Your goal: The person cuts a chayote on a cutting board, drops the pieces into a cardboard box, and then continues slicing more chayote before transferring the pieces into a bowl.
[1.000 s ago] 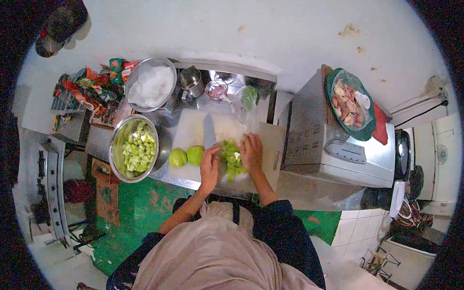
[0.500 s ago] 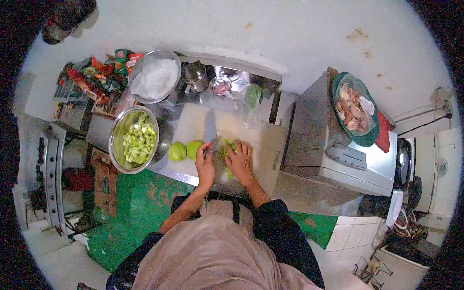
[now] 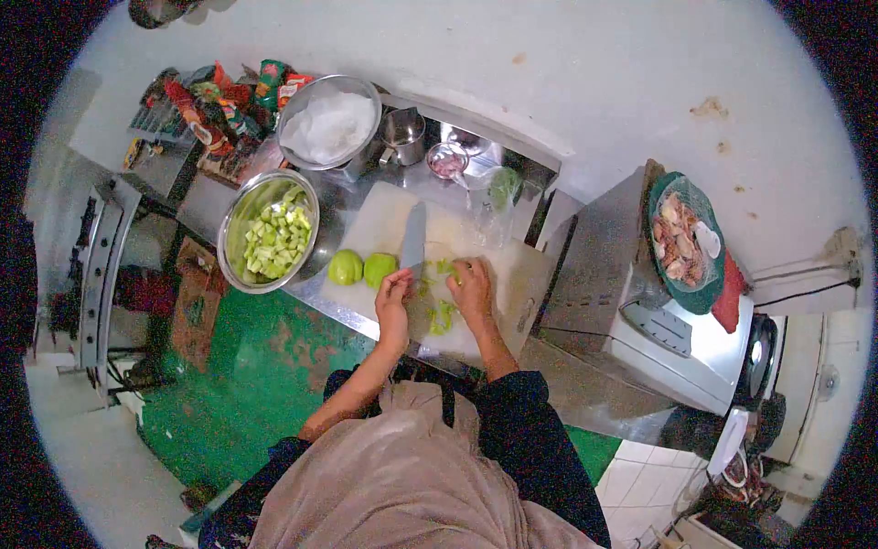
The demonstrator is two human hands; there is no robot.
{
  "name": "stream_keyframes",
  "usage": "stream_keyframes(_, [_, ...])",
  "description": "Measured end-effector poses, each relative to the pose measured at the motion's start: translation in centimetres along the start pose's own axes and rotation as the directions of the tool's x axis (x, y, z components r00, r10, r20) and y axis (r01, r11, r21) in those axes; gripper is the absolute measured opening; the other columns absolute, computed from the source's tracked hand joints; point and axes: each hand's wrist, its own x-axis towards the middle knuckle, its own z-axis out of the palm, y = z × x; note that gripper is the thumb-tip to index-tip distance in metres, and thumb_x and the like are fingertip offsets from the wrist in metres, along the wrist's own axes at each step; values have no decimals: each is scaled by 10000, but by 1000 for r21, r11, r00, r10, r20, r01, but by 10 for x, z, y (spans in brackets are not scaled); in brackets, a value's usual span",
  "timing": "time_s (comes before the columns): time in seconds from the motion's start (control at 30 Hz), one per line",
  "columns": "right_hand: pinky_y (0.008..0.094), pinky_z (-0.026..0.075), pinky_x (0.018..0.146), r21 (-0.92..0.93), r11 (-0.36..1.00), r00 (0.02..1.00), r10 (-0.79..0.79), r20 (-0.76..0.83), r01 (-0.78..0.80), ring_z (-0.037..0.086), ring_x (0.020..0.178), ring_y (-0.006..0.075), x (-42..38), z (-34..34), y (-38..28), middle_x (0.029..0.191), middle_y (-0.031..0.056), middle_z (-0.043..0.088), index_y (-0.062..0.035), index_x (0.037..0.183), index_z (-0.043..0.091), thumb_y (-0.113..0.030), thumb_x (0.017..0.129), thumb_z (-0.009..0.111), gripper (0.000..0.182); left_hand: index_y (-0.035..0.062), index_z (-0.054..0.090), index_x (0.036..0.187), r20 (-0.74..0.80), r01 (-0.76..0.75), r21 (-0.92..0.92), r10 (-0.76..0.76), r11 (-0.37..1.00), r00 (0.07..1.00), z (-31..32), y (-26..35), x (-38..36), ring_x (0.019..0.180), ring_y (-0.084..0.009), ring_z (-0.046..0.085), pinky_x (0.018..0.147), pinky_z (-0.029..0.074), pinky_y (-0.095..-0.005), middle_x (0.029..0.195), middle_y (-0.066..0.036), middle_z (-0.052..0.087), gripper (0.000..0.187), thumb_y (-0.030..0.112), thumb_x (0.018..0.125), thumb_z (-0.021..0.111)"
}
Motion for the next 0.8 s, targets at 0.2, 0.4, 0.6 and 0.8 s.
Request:
stream_keyframes(0.2, [292, 473, 707, 430, 795, 873, 487, -32, -428, 605, 801, 187, 0, 8, 14, 874, 80, 622, -2, 986, 632, -55, 758, 621, 234, 29, 531, 1143, 73, 313, -424, -313, 850, 947, 8, -36, 2, 1084, -172, 525, 918, 392, -292, 1162, -65, 571, 311, 219, 937, 396])
stream_keyframes(0.4, [246, 453, 603, 874, 93, 683, 664, 303, -478, 567, 723, 133, 11, -27, -16, 852, 48, 602, -31, 1000, 601, -75, 825, 563, 184, 11, 490, 1234, 120, 409, -486, -405, 772, 906, 53, -38, -9, 1211, -175, 444, 1005, 325, -322, 1275, -89, 519, 441, 322, 952, 355])
stream_keyframes(0.6, [253, 459, 580, 851, -284, 673, 522, 524, -443, 532, 670, 143, 14, -63, -46, 812, 50, 581, -50, 1025, 559, -112, 829, 519, 210, 8, 508, 1225, 163, 425, -664, -435, 615, 885, 88, -12, -17, 1110, -158, 502, 963, 385, -286, 1174, -76, 560, 452, 345, 965, 359])
stream_keyframes(0.8, [244, 465, 598, 789, -410, 753, 294, 589, -457, 537, 689, 147, 15, -69, -85, 847, 69, 572, -42, 1044, 527, -125, 821, 521, 238, 42, 526, 1212, 87, 298, -749, -358, 592, 930, 75, 31, -31, 961, -175, 569, 890, 443, -320, 1031, -44, 614, 422, 346, 973, 357])
